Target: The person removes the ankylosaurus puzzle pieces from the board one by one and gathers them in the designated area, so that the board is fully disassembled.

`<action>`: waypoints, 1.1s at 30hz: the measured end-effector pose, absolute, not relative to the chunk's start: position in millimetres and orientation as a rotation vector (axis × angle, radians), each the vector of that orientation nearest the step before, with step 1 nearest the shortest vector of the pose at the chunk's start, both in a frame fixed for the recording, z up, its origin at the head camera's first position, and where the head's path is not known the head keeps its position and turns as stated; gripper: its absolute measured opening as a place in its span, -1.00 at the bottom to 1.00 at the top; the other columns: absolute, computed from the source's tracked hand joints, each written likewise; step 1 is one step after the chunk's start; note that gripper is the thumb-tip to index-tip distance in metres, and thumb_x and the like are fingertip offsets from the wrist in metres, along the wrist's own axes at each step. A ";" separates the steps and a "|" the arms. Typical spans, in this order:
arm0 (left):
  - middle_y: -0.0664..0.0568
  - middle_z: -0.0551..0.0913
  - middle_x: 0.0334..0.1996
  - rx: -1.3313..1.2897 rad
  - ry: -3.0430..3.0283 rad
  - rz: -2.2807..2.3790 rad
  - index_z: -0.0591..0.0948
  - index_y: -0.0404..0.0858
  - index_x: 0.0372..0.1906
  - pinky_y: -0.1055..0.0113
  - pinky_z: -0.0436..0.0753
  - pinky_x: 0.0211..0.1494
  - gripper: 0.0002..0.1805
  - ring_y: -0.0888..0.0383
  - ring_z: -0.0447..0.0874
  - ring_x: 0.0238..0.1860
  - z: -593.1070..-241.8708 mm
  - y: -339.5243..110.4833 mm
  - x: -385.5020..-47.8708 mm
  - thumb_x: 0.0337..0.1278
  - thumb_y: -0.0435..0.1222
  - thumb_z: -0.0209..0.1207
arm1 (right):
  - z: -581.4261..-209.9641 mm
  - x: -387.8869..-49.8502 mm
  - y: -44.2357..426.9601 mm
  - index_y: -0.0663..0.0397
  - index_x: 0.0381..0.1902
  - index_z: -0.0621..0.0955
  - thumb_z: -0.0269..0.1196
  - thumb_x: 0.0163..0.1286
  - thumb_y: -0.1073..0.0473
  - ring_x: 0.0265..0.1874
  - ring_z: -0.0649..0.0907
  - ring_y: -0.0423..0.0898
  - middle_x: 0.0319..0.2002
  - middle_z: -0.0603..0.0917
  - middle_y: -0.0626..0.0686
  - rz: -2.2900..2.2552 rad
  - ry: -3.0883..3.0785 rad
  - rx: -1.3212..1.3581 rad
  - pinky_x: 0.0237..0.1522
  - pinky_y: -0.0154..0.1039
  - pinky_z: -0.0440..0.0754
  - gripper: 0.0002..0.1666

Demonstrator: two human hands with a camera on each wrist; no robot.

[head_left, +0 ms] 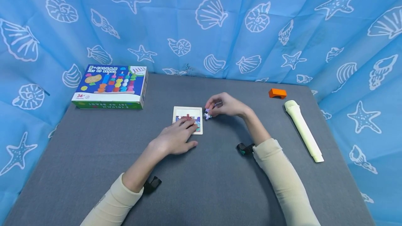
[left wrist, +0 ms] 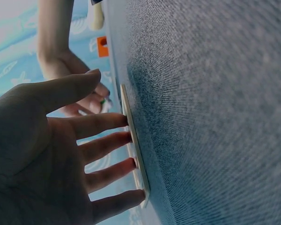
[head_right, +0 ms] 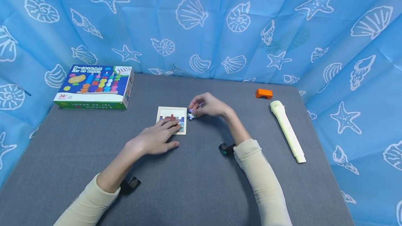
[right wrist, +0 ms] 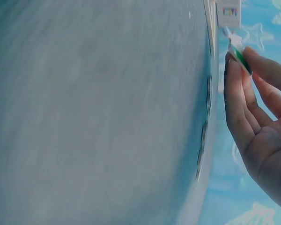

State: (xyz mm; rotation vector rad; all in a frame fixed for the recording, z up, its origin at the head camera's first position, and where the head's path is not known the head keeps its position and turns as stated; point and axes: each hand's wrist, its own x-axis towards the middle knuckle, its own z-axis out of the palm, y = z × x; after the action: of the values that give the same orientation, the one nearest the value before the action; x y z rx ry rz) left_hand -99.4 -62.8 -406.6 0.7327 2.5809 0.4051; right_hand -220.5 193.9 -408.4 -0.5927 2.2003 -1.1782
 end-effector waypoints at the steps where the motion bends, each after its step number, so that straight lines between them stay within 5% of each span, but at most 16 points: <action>1: -0.01 0.20 0.76 0.732 2.580 0.403 0.33 -0.07 0.70 -0.32 0.36 0.67 -0.25 -0.11 0.01 0.80 -406.8 -62.7 -99.5 0.60 0.08 0.18 | -408.3 -220.6 199.1 0.28 0.10 0.73 0.39 0.48 0.35 -0.16 0.80 -0.08 -0.07 0.75 0.19 -1.188 2.199 -0.571 -0.02 -0.10 0.85 -0.73; 14: -0.04 0.21 0.76 0.741 2.589 0.435 0.34 -0.11 0.70 -0.29 0.34 0.70 -0.26 -0.15 0.03 0.80 -406.4 -63.5 -96.9 0.60 0.04 0.20 | -408.4 -225.9 270.8 0.26 0.22 0.70 0.36 0.56 0.25 -0.06 0.75 -0.06 0.14 0.72 0.29 -1.189 2.285 -0.388 0.08 -0.29 0.80 -0.66; 33: -0.04 0.24 0.75 0.755 2.600 0.433 0.34 -0.12 0.69 -0.27 0.36 0.69 -0.26 -0.14 0.05 0.79 -406.1 -63.6 -96.1 0.60 0.05 0.20 | -408.3 -232.5 300.3 0.28 0.19 0.76 0.38 0.54 0.24 -0.18 0.70 -0.16 0.05 0.83 0.28 -1.013 2.418 -0.338 -0.07 -0.31 0.73 -0.66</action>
State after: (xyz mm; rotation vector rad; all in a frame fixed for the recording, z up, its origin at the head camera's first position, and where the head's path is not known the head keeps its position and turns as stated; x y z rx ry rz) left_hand -96.1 -63.6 -406.1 0.7547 2.5998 0.4332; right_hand -232.5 300.3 -408.3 -0.3377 2.4183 -1.0126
